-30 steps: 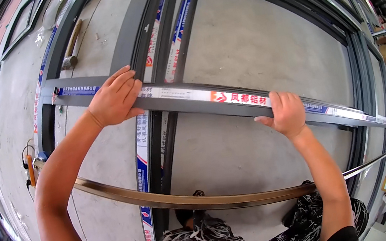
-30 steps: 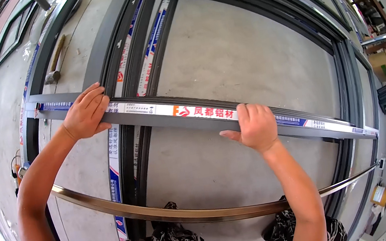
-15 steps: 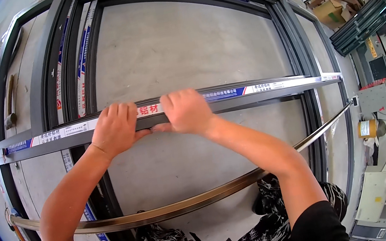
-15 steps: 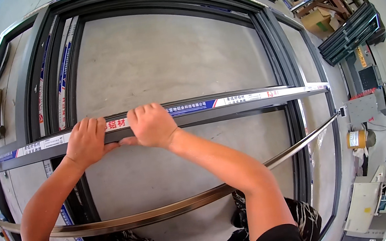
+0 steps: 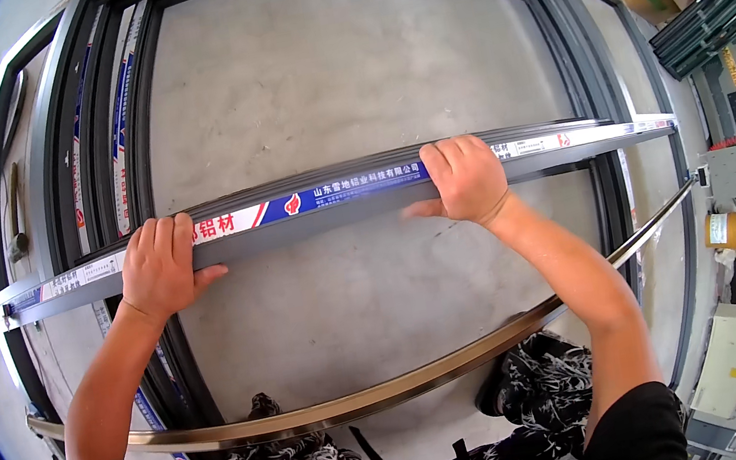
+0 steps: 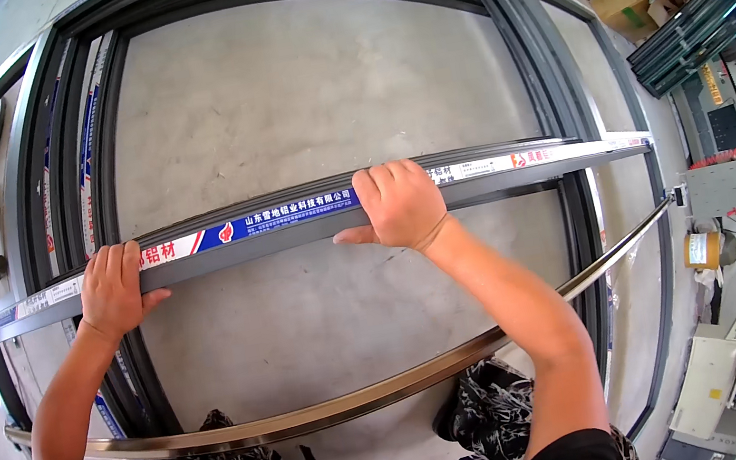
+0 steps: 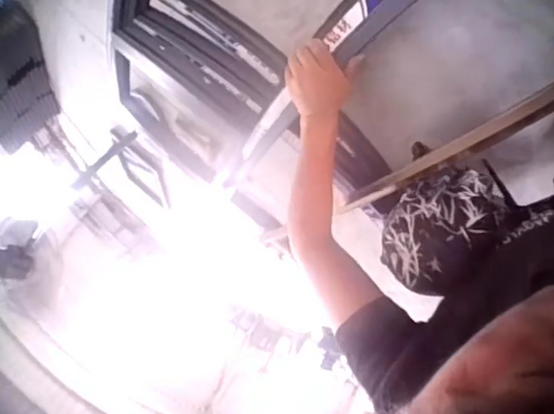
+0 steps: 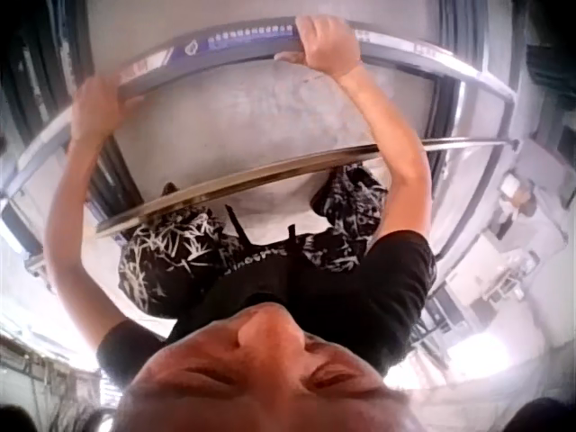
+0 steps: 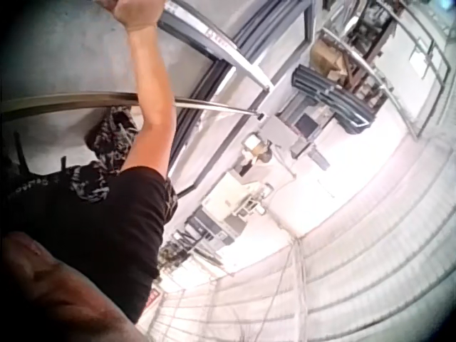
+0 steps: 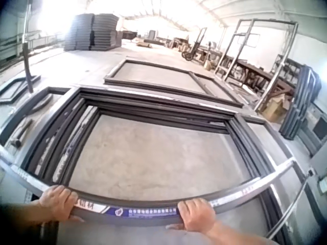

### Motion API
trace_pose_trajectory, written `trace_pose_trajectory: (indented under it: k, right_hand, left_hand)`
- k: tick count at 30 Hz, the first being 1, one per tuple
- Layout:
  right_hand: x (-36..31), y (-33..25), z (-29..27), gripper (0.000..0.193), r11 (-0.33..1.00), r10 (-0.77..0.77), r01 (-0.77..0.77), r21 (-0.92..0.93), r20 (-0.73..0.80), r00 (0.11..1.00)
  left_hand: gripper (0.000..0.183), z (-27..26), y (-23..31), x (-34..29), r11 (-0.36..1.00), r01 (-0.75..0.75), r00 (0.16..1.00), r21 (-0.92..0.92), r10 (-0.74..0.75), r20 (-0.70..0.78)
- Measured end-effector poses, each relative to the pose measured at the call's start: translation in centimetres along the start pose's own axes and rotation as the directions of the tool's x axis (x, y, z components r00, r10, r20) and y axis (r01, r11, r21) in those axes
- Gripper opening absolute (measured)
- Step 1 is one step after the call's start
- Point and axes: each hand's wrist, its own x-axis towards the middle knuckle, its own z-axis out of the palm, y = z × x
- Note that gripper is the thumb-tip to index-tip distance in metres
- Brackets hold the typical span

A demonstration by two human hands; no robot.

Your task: The person using a yellow circular saw cuts a metal bar and then picks up the cut bar to place it against a metal frame on the floor.

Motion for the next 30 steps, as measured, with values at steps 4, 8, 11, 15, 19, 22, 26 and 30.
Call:
trace_pose_trajectory:
  k: [4, 8, 11, 15, 19, 22, 26, 30]
  right_hand:
    - [-0.3, 0.2, -0.2, 0.069, 0.999, -0.004, 0.002, 0.046, 0.044, 0.999]
    - [-0.1, 0.1, -0.2, 0.064, 0.997, 0.001, -0.005, 0.078, 0.056, 0.998]
    - [0.0, 0.0, 0.2, 0.061, 0.991, -0.006, 0.003, 0.134, 0.020, 1.000]
    - [0.1, 0.0, 0.4, 0.060, 0.985, 0.021, -0.018, 0.173, -0.016, 1.000]
    - [-0.5, 0.6, 0.3, 0.060, 0.980, -0.008, 0.006, 0.200, 0.006, 1.000]
    - [-1.8, 2.8, 0.2, 0.065, 0.975, -0.045, 0.039, 0.219, 0.022, 0.999]
    - [-9.0, 12.2, -3.2, 0.076, 0.960, -0.050, -0.037, 0.276, 0.303, 0.952]
    - [-15.0, 17.5, -4.8, 0.080, 0.983, 0.106, -0.139, 0.118, 0.249, 0.963]
  left_hand:
    - [0.076, -0.3, 0.7, 0.2, 0.999, 0.033, 0.999, 0.005, -0.033, 0.002]
    - [0.077, 0.8, 7.9, 6.5, 1.000, 0.015, 0.997, 0.020, -0.013, -0.076]
    - [0.074, 1.0, 12.9, 12.4, 0.992, -0.125, 0.985, -0.013, 0.122, -0.122]
    - [0.069, 2.2, 14.0, 14.3, 0.991, -0.126, 0.991, -0.053, 0.128, 0.043]
    - [0.071, 1.9, 14.4, 14.4, 0.993, -0.111, 0.992, -0.047, 0.114, 0.055]
    - [0.073, 1.5, 14.4, 14.7, 0.994, -0.096, 0.985, -0.058, 0.103, 0.138]
    - [0.076, 1.1, 14.3, 14.4, 0.997, -0.082, 0.982, -0.013, 0.083, 0.170]
    - [0.078, 0.7, 14.1, 14.4, 0.996, -0.086, 0.971, -0.001, 0.084, 0.225]
